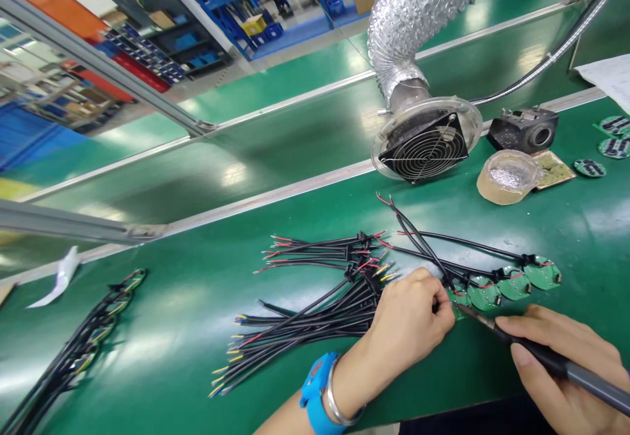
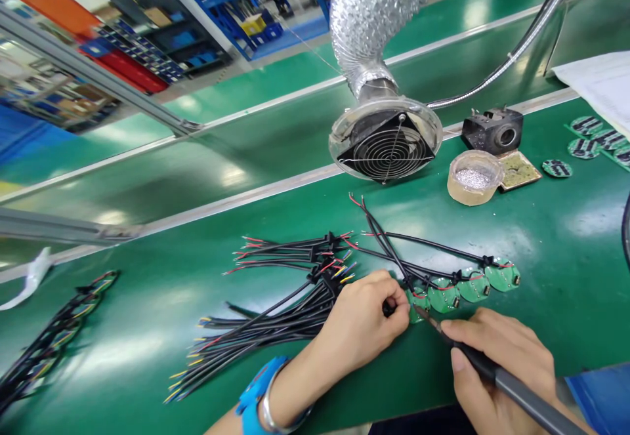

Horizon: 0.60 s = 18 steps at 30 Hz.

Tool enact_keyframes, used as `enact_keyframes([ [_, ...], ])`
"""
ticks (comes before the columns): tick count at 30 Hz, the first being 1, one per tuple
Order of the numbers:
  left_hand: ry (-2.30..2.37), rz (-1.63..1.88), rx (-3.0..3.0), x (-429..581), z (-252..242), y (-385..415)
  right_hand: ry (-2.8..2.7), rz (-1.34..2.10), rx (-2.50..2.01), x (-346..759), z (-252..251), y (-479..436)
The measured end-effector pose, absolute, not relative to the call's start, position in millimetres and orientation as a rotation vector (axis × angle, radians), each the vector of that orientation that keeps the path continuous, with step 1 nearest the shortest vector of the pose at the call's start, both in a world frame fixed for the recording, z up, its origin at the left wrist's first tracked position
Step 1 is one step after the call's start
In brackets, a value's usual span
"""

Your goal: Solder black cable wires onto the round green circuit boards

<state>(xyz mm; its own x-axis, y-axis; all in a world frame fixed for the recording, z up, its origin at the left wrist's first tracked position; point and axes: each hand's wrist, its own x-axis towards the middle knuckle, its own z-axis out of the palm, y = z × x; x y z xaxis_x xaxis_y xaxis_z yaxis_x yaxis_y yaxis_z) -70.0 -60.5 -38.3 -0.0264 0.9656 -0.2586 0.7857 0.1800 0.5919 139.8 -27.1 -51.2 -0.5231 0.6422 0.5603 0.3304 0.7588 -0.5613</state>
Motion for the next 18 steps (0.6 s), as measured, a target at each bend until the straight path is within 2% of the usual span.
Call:
enact_keyframes([
  [18,1.901,0.336,1.713,-66,-36,-61,-2.112,0.442,-0.707,138,-40,-32],
])
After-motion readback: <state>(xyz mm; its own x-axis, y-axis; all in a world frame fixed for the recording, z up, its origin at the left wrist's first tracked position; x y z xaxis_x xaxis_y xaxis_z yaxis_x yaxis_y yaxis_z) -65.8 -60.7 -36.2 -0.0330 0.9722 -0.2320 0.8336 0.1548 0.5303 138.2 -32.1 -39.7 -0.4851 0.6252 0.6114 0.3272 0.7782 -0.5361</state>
